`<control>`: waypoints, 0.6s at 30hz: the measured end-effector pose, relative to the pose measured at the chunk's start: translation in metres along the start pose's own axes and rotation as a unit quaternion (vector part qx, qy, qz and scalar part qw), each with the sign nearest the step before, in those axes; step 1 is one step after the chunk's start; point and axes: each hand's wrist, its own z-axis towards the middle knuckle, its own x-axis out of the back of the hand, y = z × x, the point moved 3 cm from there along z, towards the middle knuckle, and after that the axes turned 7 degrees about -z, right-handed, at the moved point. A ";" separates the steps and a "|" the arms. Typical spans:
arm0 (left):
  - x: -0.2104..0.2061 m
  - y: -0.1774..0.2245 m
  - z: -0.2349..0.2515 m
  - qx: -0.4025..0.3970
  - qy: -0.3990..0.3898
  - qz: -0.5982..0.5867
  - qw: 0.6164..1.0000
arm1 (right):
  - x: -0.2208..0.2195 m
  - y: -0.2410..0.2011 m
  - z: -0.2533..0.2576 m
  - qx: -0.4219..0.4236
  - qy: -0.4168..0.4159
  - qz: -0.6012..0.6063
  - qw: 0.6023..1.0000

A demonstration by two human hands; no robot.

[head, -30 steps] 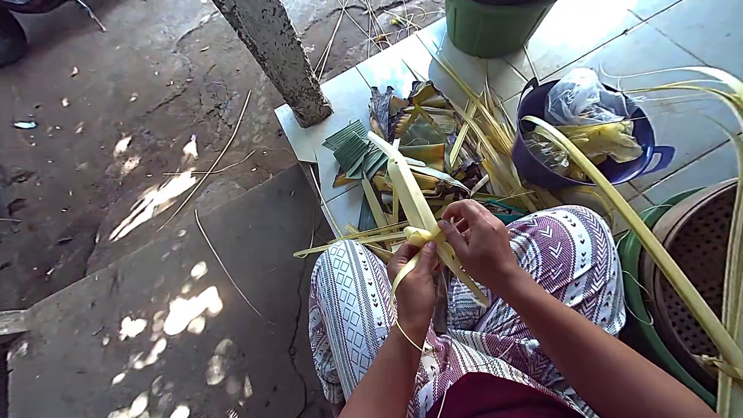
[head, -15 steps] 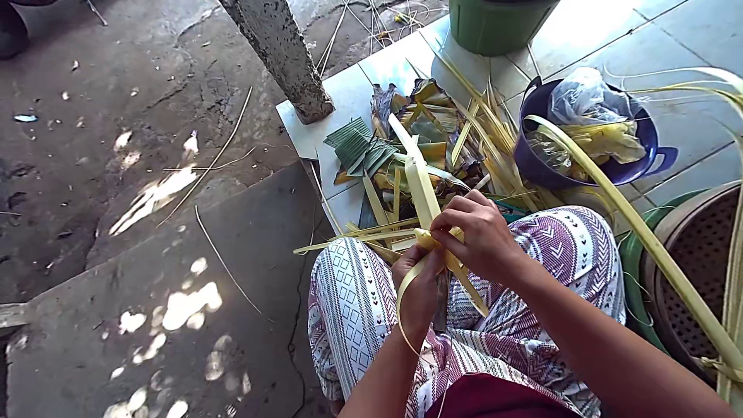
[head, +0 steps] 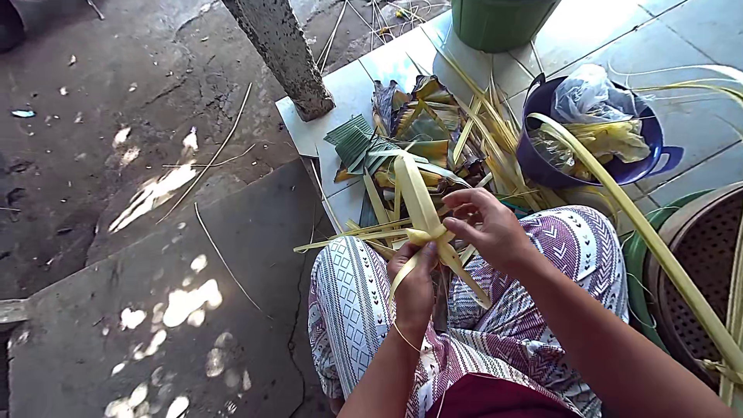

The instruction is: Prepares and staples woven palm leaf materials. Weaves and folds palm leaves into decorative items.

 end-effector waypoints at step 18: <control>0.022 0.003 0.027 0.028 0.084 -0.006 0.996 | 0.012 0.063 0.042 -0.125 0.000 0.099 0.987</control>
